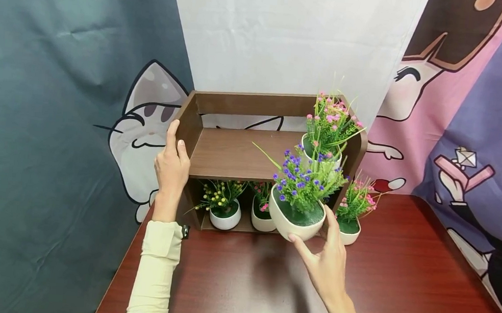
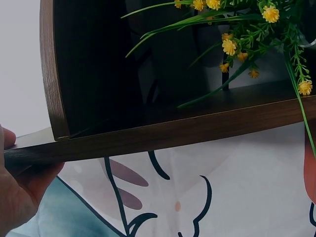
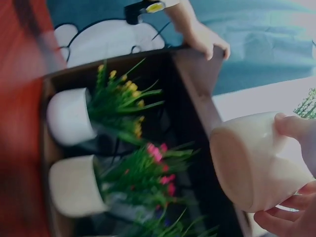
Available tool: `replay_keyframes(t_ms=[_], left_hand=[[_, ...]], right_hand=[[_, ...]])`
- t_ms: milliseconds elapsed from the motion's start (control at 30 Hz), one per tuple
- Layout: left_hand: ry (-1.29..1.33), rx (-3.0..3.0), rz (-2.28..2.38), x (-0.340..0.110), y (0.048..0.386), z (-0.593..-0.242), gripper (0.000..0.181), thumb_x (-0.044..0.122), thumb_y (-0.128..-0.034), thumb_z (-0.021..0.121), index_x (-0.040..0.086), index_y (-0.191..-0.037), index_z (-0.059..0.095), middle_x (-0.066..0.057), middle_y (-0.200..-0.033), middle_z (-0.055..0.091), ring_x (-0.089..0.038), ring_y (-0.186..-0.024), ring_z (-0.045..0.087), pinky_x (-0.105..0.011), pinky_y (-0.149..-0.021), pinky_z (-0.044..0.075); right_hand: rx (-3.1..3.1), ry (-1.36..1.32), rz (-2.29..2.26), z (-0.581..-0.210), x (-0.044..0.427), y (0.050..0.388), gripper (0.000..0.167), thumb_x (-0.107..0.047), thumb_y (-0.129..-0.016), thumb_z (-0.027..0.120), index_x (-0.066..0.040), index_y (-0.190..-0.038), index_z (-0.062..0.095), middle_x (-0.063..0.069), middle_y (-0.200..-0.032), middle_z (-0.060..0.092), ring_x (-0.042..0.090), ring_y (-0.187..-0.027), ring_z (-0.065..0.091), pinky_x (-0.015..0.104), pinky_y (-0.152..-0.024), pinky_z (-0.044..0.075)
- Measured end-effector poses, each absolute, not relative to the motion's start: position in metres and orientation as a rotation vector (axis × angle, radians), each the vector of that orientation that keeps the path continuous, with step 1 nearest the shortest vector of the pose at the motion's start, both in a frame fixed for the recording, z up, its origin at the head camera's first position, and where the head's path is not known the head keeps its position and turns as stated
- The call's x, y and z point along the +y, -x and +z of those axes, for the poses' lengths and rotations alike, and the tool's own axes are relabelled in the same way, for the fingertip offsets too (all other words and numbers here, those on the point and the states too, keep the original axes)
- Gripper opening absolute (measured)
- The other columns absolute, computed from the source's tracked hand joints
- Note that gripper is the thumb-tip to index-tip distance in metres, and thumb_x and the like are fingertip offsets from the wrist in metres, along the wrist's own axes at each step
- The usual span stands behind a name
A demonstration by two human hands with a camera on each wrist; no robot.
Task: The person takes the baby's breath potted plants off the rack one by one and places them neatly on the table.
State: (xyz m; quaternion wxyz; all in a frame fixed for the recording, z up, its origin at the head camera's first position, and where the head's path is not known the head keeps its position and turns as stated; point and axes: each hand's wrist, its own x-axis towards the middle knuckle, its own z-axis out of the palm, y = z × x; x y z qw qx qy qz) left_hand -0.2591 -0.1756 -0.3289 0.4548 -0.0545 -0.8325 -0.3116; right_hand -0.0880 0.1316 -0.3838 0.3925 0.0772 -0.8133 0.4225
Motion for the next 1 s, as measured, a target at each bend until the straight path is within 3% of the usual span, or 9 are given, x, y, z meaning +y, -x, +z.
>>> replay_keyframes(t_ms=[167, 500, 767, 867, 1000], left_hand=[[0.142, -2.061, -0.769, -0.175, 0.260, -0.329, 0.042, 0.024, -0.0992, 0.039, 0.027, -0.141, 0.038, -0.009, -0.048, 0.036, -0.024, -0.038, 0.029, -0.037, -0.043, 0.023], [0.114, -2.063, -0.773, -0.174, 0.259, -0.328, 0.042, 0.024, -0.0994, 0.039, 0.028, -0.141, 0.038, -0.009, -0.048, 0.036, -0.024, -0.039, 0.029, -0.036, -0.044, 0.023], [0.114, -2.075, -0.778, -0.175, 0.259, -0.329, 0.042, 0.025, -0.0998, 0.037, 0.029, -0.142, 0.037, -0.009, -0.050, 0.037, -0.026, -0.040, 0.030, -0.037, -0.044, 0.024], [0.109, -2.067, -0.778, -0.174, 0.259, -0.328, 0.042, 0.024, -0.0996, 0.038, 0.029, -0.141, 0.038, -0.009, -0.050, 0.038, -0.025, -0.040, 0.030, -0.037, -0.044, 0.023], [0.107, -2.064, -0.774, -0.174, 0.260, -0.329, 0.042, 0.024, -0.0994, 0.038, 0.029, -0.141, 0.038, -0.009, -0.051, 0.038, -0.026, -0.040, 0.030, -0.037, -0.044, 0.023]], right_hand=[[-2.096, -0.121, 1.067, -0.403, 0.153, 0.074, 0.096, -0.007, -0.059, 0.087, -0.007, -0.141, 0.038, 0.014, -0.130, 0.051, 0.027, -0.102, 0.058, 0.014, -0.090, 0.036], [-2.158, 0.065, 0.999, -0.461, 0.209, 0.047, 0.098, 0.000, -0.056, 0.086, -0.004, -0.141, 0.037, 0.021, -0.125, 0.051, -0.012, -0.105, 0.042, 0.007, -0.086, 0.031], [-2.145, 0.334, 0.900, -0.499, 0.260, 0.037, 0.097, 0.002, -0.056, 0.085, -0.008, -0.141, 0.038, 0.024, -0.117, 0.052, -0.021, -0.098, 0.034, 0.002, -0.080, 0.027], [-2.131, 0.451, 0.875, -0.508, 0.279, 0.040, 0.092, -0.002, -0.061, 0.084, -0.007, -0.140, 0.037, 0.024, -0.111, 0.051, -0.011, -0.096, 0.041, 0.012, -0.080, 0.032], [-2.134, 0.517, 0.884, -0.515, 0.301, 0.049, 0.084, -0.008, -0.069, 0.080, -0.002, -0.139, 0.034, 0.028, -0.110, 0.046, 0.028, -0.096, 0.049, 0.045, -0.079, 0.036]])
